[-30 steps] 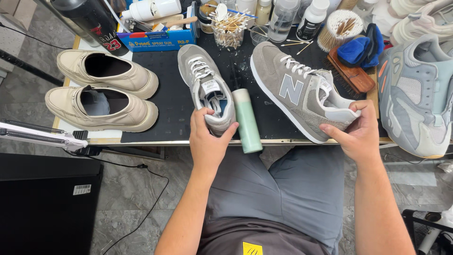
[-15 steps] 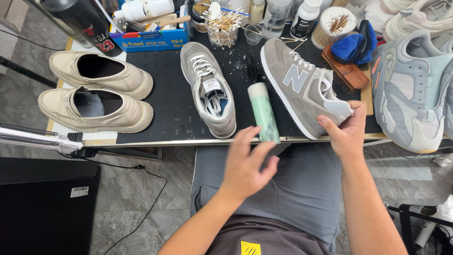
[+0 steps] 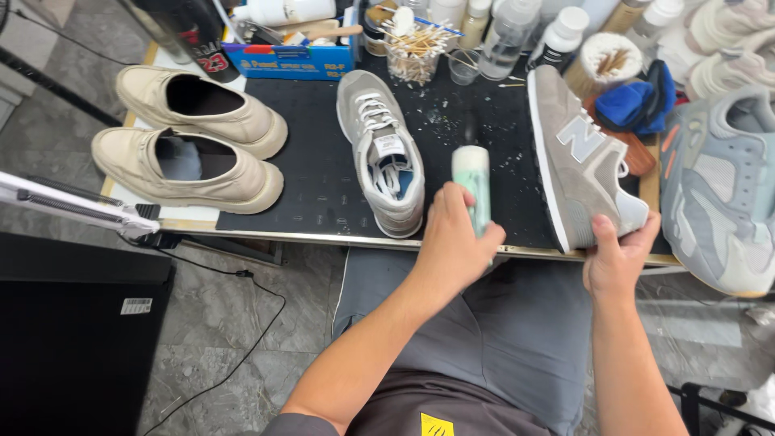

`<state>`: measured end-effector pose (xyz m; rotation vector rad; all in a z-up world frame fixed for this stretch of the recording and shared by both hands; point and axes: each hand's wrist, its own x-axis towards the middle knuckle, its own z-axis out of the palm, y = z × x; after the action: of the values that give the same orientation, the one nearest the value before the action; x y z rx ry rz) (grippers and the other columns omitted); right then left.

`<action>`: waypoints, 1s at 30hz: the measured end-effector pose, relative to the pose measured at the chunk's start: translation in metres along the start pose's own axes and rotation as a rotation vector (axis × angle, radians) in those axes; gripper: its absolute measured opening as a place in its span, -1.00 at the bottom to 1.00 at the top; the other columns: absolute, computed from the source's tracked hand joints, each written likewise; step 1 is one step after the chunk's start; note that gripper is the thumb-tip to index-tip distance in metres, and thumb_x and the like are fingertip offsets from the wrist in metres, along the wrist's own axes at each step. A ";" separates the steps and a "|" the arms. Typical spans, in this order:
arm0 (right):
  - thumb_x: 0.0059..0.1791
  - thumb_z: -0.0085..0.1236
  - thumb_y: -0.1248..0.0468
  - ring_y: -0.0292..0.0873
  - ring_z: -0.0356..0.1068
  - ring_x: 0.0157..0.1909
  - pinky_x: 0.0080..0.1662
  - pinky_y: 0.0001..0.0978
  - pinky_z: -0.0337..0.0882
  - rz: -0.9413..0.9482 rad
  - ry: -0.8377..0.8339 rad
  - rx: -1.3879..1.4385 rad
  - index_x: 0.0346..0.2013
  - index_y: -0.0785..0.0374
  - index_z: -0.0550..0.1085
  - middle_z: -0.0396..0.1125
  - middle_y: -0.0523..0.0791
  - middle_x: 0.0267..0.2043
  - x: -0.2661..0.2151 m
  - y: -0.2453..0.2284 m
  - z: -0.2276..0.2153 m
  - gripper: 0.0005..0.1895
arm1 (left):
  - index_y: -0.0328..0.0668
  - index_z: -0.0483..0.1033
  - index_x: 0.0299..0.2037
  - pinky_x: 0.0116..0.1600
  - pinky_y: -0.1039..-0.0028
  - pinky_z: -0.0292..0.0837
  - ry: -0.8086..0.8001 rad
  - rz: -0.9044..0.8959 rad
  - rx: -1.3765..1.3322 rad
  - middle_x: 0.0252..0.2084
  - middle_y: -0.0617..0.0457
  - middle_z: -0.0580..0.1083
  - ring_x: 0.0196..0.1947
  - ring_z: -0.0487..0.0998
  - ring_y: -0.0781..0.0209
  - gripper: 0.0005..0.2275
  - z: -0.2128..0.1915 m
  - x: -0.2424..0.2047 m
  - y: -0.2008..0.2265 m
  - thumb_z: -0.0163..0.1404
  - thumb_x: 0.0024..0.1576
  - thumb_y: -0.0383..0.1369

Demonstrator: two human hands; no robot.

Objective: The person cleans a pair of grey sneakers by applying a cleaning solution from a bottle with a nozzle and scrubbing the surface with a brush. They also remove and re-lace the shoelaces on one shoe during the process.

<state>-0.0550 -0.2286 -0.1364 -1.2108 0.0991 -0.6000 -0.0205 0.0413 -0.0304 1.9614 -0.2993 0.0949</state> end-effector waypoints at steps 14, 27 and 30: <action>0.09 0.02 0.33 -0.20 0.44 0.06 0.04 -0.26 0.48 0.423 0.020 0.230 0.13 0.16 0.33 0.39 -0.13 0.09 -0.072 0.006 0.068 -0.70 | -0.21 0.21 0.01 -0.04 0.18 0.44 0.268 -0.308 0.232 -0.04 -0.23 0.47 -0.15 0.55 -0.16 -0.58 -0.164 -0.036 -0.036 0.15 0.01 -0.42; -0.08 0.30 0.09 -0.24 0.46 -0.38 -0.22 -0.33 0.46 0.929 -0.876 -1.043 0.15 0.13 0.44 0.54 -0.03 -0.39 -0.020 -0.104 0.090 -0.47 | -0.30 0.33 0.12 0.30 0.04 0.21 0.278 -0.024 0.593 0.25 -0.33 0.35 0.29 0.33 -0.36 -0.57 -0.148 0.027 -0.095 0.20 0.08 -0.41; -0.15 0.29 0.22 -0.24 0.59 -0.24 -0.16 -0.37 0.57 0.762 -0.788 -0.917 0.05 0.18 0.52 0.56 -0.14 -0.17 0.002 -0.125 0.070 -0.54 | -0.32 0.37 0.12 0.33 0.03 0.18 0.265 -0.077 0.582 0.32 -0.37 0.29 0.32 0.29 -0.37 -0.58 -0.149 0.030 -0.079 0.21 0.08 -0.41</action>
<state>-0.0741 -0.1970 0.0018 -2.0495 0.1615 0.6978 0.0387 0.2016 -0.0350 2.4976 -0.0150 0.4280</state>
